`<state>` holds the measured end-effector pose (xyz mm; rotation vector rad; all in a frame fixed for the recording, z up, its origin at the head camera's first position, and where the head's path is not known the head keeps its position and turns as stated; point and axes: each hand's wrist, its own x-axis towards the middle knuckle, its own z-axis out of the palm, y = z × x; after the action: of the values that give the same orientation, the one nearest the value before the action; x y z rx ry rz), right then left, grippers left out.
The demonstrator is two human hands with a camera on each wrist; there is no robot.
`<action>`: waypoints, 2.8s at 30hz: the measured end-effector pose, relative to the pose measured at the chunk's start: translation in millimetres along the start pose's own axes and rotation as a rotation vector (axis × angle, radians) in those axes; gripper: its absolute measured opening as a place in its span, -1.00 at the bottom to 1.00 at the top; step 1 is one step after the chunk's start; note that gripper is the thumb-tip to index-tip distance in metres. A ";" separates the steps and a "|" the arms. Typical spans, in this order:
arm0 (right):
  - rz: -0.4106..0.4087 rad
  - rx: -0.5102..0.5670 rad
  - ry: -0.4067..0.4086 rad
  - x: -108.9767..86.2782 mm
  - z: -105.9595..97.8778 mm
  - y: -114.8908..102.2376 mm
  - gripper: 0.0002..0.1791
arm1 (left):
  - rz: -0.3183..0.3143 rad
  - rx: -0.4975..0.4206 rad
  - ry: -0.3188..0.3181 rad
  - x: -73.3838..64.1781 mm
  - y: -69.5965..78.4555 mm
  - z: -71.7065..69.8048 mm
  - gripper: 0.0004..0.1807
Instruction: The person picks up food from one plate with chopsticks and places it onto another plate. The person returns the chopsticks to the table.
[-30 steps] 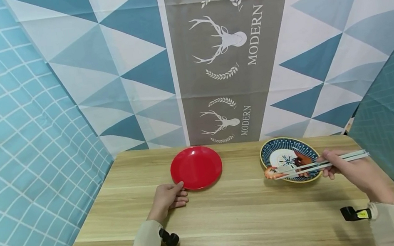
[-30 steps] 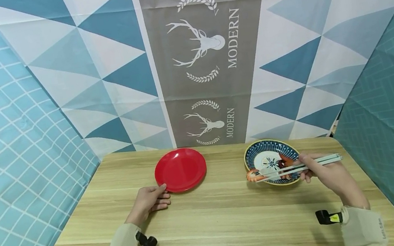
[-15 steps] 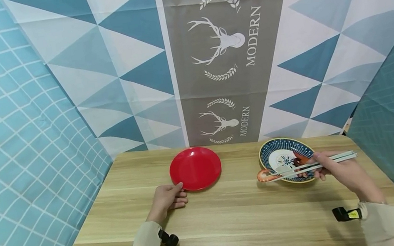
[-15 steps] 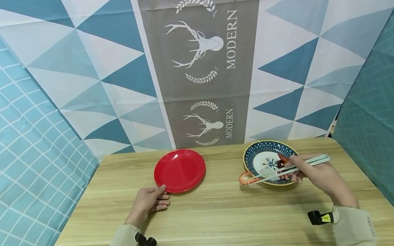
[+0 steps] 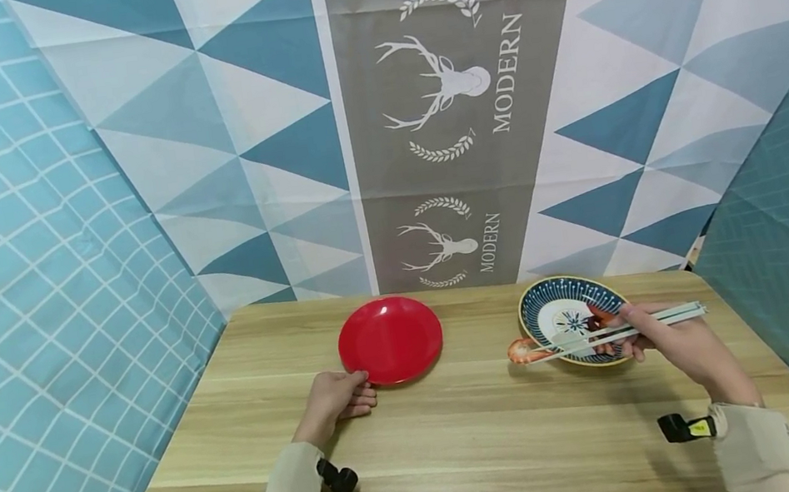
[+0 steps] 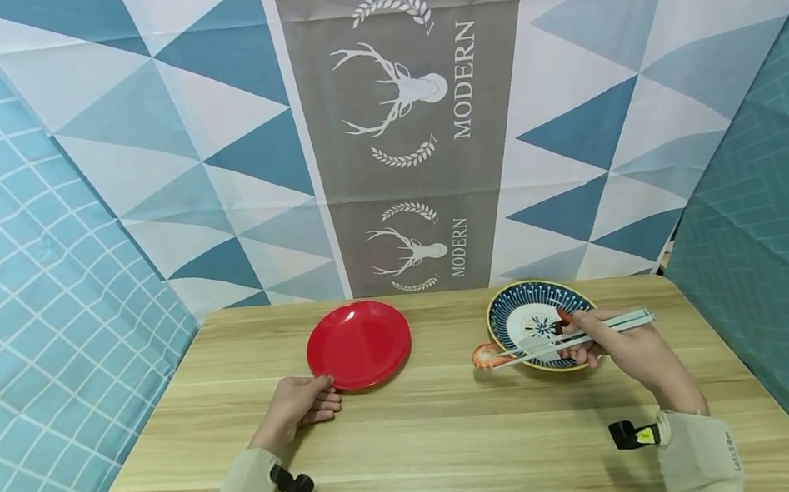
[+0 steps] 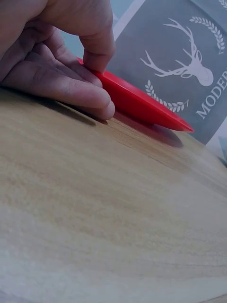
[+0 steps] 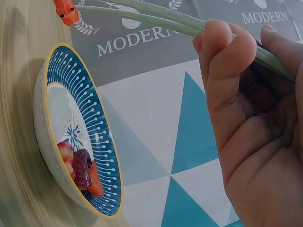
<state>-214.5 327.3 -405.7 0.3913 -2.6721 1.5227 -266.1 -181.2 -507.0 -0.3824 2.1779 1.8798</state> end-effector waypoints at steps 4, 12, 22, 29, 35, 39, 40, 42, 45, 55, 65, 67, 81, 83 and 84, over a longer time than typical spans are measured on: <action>-0.013 0.015 -0.009 -0.7 0.3 -0.2 -0.49 | -0.001 0.005 -0.007 0.3 -0.8 0.3 -0.68; -0.042 0.032 -0.028 4.3 6.2 -1.9 -0.49 | 0.003 0.012 -0.007 0.4 -3.1 0.0 -0.68; -0.092 0.068 -0.069 12.7 13.1 -8.6 -0.50 | 0.010 0.020 -0.009 0.5 -2.5 0.3 -0.68; -0.079 0.054 -0.074 19.2 12.9 -13.0 -0.51 | 0.020 0.015 -0.009 1.2 -3.7 0.9 -0.67; -0.040 -0.020 -0.027 22.1 10.4 -19.6 -0.50 | 0.022 0.021 -0.005 1.3 -3.8 1.9 -0.65; -0.033 -0.022 -0.017 24.0 9.9 -23.3 -0.49 | 0.029 0.016 -0.001 0.4 -3.1 1.9 -0.64; -0.024 -0.015 -0.021 24.4 9.8 -24.4 -0.48 | 0.031 0.016 0.000 0.0 -3.1 1.9 -0.64; -0.008 0.001 -0.033 25.4 9.9 -25.9 -0.47 | 0.029 0.016 0.000 -0.5 -3.3 1.6 -0.64; 0.004 0.042 -0.065 27.1 10.8 -28.4 -0.46 | 0.026 0.018 0.000 -0.8 -3.9 1.1 -0.63; -0.027 0.104 -0.092 33.8 17.1 -31.0 -0.46 | 0.018 0.024 0.008 0.6 -3.4 1.3 -0.63; -0.005 0.059 -0.073 39.5 25.6 -33.9 -0.49 | 0.014 0.016 0.001 0.1 -3.0 1.1 -0.64; -0.007 0.051 -0.069 40.9 27.7 -33.6 -0.49 | 0.018 0.012 0.000 -0.1 -3.0 1.2 -0.64; 0.066 0.051 -0.091 50.3 41.3 -37.0 -0.42 | 0.001 0.023 0.017 -0.8 -2.9 -1.3 -0.65; 0.043 0.052 -0.085 51.6 42.0 -37.2 -0.43 | 0.005 0.018 0.015 -0.4 -2.6 -1.1 -0.64; 0.024 0.056 -0.084 52.0 42.1 -37.1 -0.44 | 0.007 0.016 0.009 0.1 -2.5 -0.5 -0.64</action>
<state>-252.3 263.2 -387.9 0.4365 -2.7111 1.6261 -265.4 -182.1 -509.3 -0.3814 2.2014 1.8668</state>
